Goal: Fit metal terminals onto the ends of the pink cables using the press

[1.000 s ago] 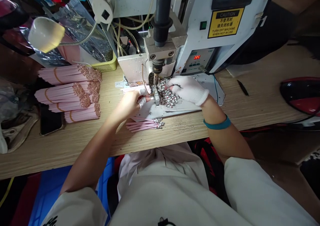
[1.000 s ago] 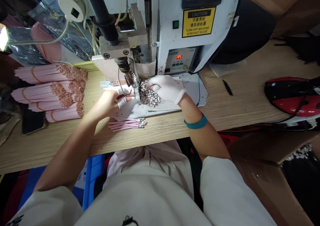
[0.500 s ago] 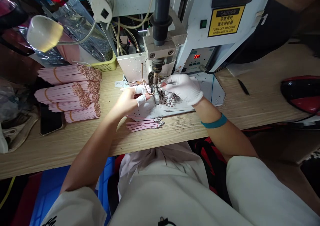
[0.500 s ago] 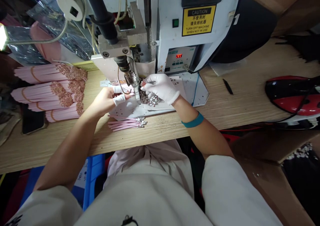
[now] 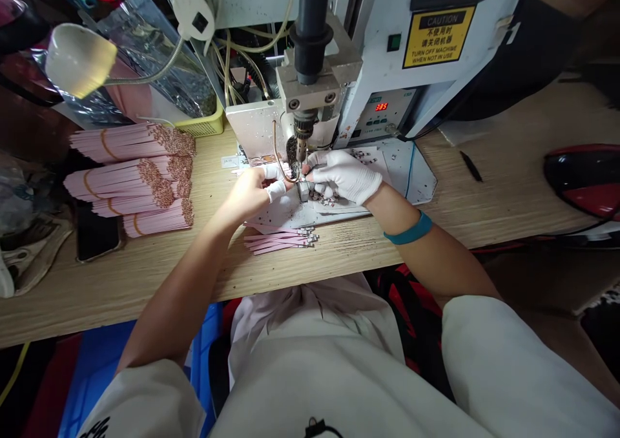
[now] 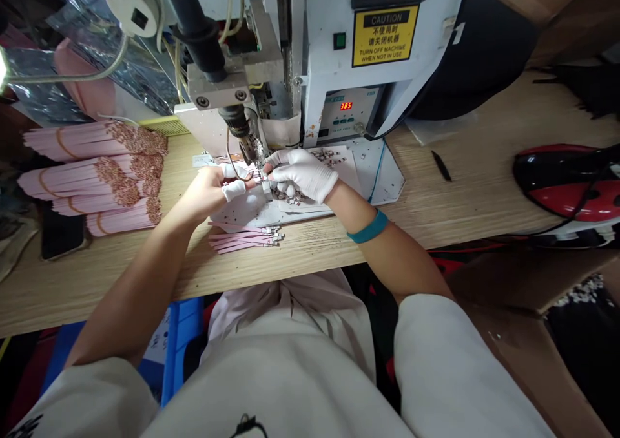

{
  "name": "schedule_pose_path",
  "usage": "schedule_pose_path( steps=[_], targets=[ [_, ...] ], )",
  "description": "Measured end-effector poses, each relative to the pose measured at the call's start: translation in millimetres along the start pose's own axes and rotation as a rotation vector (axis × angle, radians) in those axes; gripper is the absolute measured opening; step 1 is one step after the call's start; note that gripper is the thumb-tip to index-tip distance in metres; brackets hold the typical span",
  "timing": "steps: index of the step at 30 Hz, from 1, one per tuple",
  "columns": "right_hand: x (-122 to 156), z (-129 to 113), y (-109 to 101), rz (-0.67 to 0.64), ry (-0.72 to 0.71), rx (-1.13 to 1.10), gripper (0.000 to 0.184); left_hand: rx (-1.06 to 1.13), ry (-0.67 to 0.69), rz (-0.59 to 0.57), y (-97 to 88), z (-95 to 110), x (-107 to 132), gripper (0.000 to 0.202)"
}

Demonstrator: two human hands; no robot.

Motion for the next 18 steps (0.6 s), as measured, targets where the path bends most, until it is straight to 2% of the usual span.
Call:
schedule_pose_path(
  steps=[7,12,18],
  targets=[
    [-4.0,1.7,-2.6,-0.023,0.018,0.007,0.014,0.008,-0.012,0.020,0.7,2.8,0.4,0.027],
    [-3.4,1.9,-0.3,-0.021,-0.002,0.026,0.013,-0.003,-0.091,0.033,2.2,4.3,1.2,0.026],
    [-3.1,4.8,0.5,0.011,-0.047,0.038,0.013,-0.039,-0.071,0.052,2.8,6.9,-0.9,0.022]
  ],
)
Point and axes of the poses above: each hand's wrist, its own x-axis away from the middle knuckle, its own y-axis out of the palm, z = x × y, the point moved 2 cm from there along -x, towards the middle knuckle, and after that the axes turned 2 degrees about y, right-handed, at the moved point
